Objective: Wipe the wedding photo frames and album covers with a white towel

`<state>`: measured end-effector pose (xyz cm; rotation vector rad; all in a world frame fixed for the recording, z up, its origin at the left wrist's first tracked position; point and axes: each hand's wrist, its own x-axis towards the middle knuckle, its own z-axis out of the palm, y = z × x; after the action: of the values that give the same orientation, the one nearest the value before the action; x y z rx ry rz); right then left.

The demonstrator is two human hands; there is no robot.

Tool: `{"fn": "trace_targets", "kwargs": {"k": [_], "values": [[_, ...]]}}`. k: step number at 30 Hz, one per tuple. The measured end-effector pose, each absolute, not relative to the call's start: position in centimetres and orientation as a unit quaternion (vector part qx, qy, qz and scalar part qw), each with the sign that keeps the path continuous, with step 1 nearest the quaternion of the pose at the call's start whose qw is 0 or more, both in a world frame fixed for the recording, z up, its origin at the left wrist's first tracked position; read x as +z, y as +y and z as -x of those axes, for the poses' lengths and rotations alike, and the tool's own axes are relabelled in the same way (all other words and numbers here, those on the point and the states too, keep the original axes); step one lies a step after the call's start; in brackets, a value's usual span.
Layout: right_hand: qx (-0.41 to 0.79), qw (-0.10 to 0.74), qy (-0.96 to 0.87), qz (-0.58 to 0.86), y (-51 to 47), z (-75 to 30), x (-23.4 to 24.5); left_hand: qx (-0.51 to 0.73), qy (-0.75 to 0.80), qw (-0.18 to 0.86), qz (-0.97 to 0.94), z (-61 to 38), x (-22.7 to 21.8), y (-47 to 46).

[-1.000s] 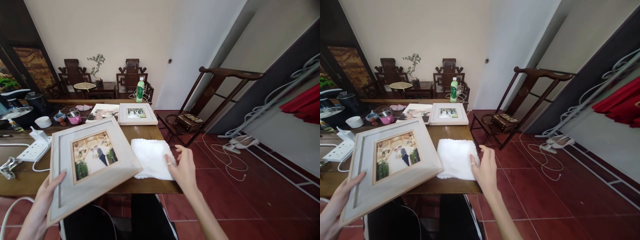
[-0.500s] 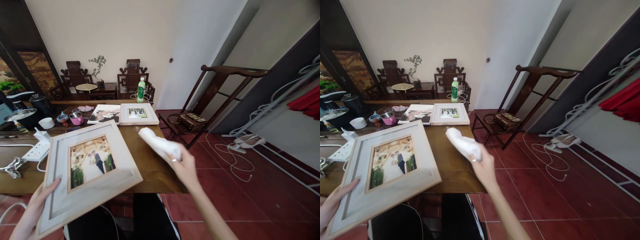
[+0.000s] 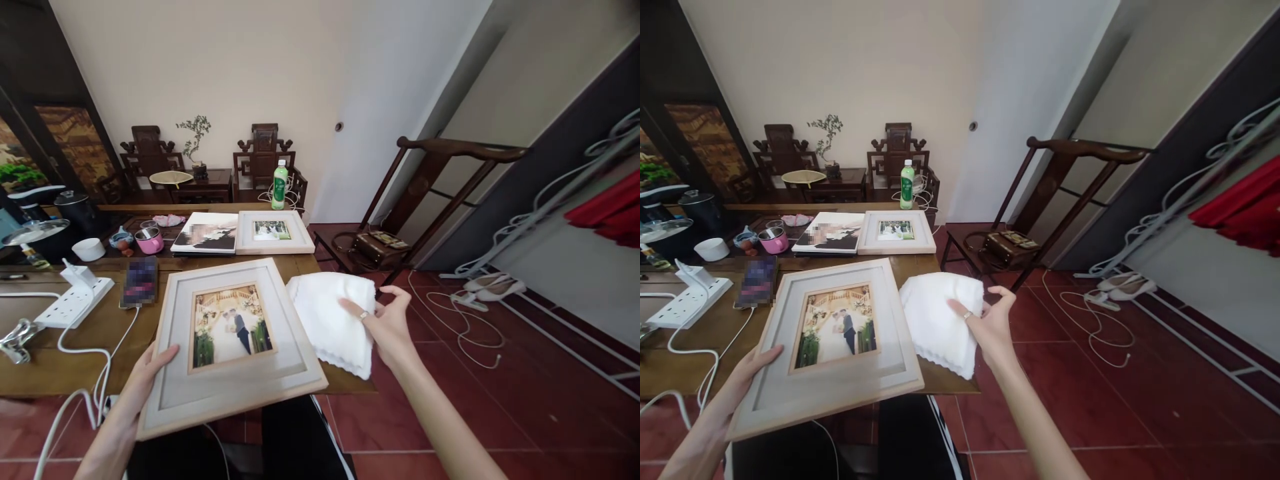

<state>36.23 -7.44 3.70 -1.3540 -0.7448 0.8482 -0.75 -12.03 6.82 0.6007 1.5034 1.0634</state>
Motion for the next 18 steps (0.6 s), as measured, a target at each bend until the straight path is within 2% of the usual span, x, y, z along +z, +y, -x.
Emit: {"fn": "trace_targets", "kwargs": {"k": [6,14,18], "values": [[0.37,0.568,-0.349,0.647,-6.7,-36.5,2.8,0.449,0.649,0.542,-0.288,1.4,6.2,-11.7],[0.555,0.509,-0.355,0.555,-6.2,-36.3,3.9,0.453,0.642,0.543,-0.298,1.3,6.4,-12.0],[0.557,0.471,-0.377,0.57,-5.8,-36.5,4.7,0.445,0.632,0.558,-0.303,1.1,6.3,-11.7]]}}
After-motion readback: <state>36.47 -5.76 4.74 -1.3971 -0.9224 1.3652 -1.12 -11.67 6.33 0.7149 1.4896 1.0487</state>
